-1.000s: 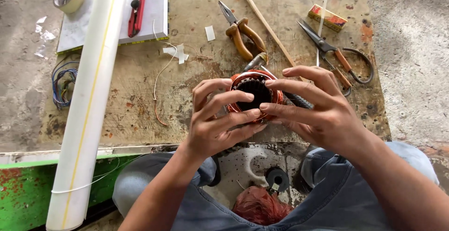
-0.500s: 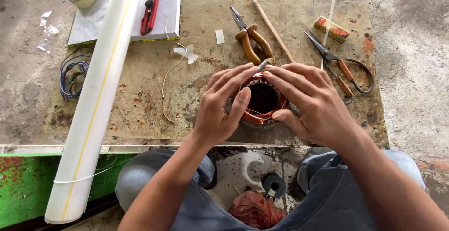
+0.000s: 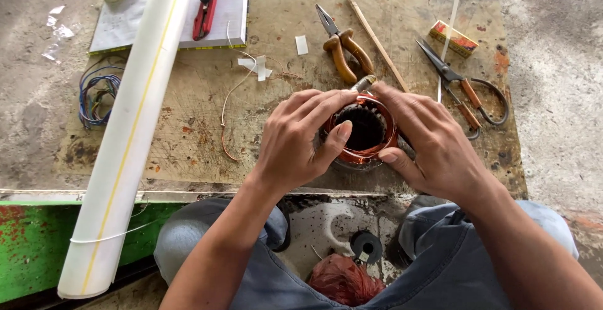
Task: Shaping motor coils and inserting insulation paper into a stator using a hammer and scissors.
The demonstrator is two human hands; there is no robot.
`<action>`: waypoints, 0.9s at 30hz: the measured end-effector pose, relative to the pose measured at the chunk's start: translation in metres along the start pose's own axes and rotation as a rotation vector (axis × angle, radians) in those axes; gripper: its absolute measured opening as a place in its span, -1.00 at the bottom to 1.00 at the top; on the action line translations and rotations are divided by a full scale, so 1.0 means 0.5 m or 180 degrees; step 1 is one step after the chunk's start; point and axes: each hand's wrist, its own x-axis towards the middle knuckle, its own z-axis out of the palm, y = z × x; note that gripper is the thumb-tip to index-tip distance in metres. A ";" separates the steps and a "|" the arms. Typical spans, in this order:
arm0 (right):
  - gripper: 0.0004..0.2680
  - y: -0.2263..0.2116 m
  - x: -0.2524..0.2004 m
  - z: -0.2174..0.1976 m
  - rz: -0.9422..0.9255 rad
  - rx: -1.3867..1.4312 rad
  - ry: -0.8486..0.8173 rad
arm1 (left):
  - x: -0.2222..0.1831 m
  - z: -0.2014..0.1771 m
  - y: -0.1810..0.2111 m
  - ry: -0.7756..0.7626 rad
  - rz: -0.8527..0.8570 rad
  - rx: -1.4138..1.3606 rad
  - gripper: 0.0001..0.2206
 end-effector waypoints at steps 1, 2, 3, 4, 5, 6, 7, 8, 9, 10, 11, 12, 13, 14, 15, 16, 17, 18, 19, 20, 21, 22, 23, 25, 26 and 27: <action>-0.48 0.003 -0.006 0.003 0.0004 -0.0086 0.0033 | -0.001 0.002 0.000 -0.0022 -0.0014 0.0074 -0.64; -0.48 0.005 -0.012 0.006 0.0007 -0.0171 0.0066 | -0.002 0.004 0.001 -0.0045 -0.0028 0.0149 -0.60; -0.48 0.000 -0.011 0.002 0.0012 -0.0172 0.0051 | -0.002 0.005 0.005 -0.0044 -0.0037 0.0137 -0.60; -0.48 -0.006 -0.009 -0.002 0.0065 -0.0160 0.0009 | -0.002 0.004 0.009 -0.0033 -0.0050 0.0128 -0.58; -0.47 -0.010 -0.003 -0.007 0.0103 -0.0157 -0.0017 | 0.001 0.003 0.012 -0.0009 -0.0051 0.0134 -0.56; -0.47 -0.006 -0.007 -0.001 0.0092 -0.0167 -0.0017 | 0.000 0.003 0.013 0.0005 -0.0047 0.0137 -0.56; -0.42 -0.001 -0.011 0.003 0.0145 -0.0152 -0.0065 | 0.001 0.003 0.014 0.0035 -0.0055 0.0113 -0.56; -0.37 0.004 -0.016 0.009 0.0198 -0.0137 -0.0114 | 0.001 0.004 0.015 0.0066 -0.0064 0.0089 -0.57; -0.37 0.007 -0.015 0.007 0.0204 -0.0142 -0.0126 | 0.000 0.006 0.013 0.0067 -0.0069 0.0075 -0.57; -0.39 0.009 -0.015 0.006 0.0170 -0.0119 -0.0091 | -0.002 0.008 0.012 0.0070 -0.0083 0.0053 -0.57; -0.39 0.013 -0.013 0.006 0.0125 -0.0094 -0.0052 | -0.003 0.008 0.010 0.0078 -0.0097 0.0041 -0.57; -0.39 0.011 -0.012 0.001 0.0121 -0.0095 -0.0060 | -0.004 0.010 0.010 0.0084 -0.0104 0.0039 -0.57; -0.40 0.010 -0.011 -0.003 0.0132 0.0085 -0.0108 | -0.004 0.010 0.010 0.0078 -0.0103 0.0041 -0.57; -0.40 0.008 -0.010 -0.007 0.0142 0.0265 -0.0156 | -0.005 0.010 0.009 0.0072 -0.0102 0.0044 -0.57; -0.40 0.010 -0.010 -0.008 0.0136 0.0275 -0.0164 | -0.005 0.009 0.008 0.0074 -0.0116 0.0049 -0.57; -0.37 0.011 -0.010 -0.010 0.0138 0.0134 -0.0245 | -0.006 0.010 0.006 0.0082 -0.0095 0.0015 -0.56; -0.32 0.013 -0.011 -0.012 0.0148 -0.0011 -0.0315 | -0.005 0.010 0.005 0.0084 -0.0063 -0.0020 -0.55; -0.32 0.016 -0.013 -0.009 0.0148 -0.0004 -0.0313 | -0.009 0.017 0.001 0.0078 -0.0065 -0.0016 -0.55; -0.34 0.020 -0.016 -0.007 0.0098 0.0117 -0.0207 | -0.011 0.024 -0.004 0.0036 -0.0157 -0.0220 -0.56; -0.36 0.024 -0.019 -0.005 0.0048 0.0236 -0.0101 | -0.013 0.031 -0.008 -0.0008 -0.0249 -0.0424 -0.56; -0.36 0.021 -0.017 -0.004 0.0060 0.0235 -0.0092 | -0.015 0.029 -0.004 -0.0020 -0.0240 -0.0427 -0.56; -0.37 0.018 -0.016 -0.004 -0.0038 0.0231 -0.0026 | -0.017 0.028 -0.001 -0.0048 -0.0298 -0.0619 -0.57; -0.39 0.016 -0.013 -0.004 -0.0147 0.0229 0.0041 | -0.018 0.025 0.003 -0.0071 -0.0359 -0.0801 -0.56; -0.39 0.016 -0.015 -0.003 -0.0097 0.0085 0.0042 | -0.018 0.031 -0.004 -0.0095 -0.0333 -0.0880 -0.54; -0.39 0.015 -0.018 -0.004 -0.0049 -0.0061 0.0031 | -0.018 0.035 -0.006 -0.0114 -0.0313 -0.0966 -0.52; -0.39 0.019 -0.020 -0.003 -0.0043 -0.0076 0.0042 | -0.017 0.033 -0.004 -0.0115 -0.0294 -0.0971 -0.52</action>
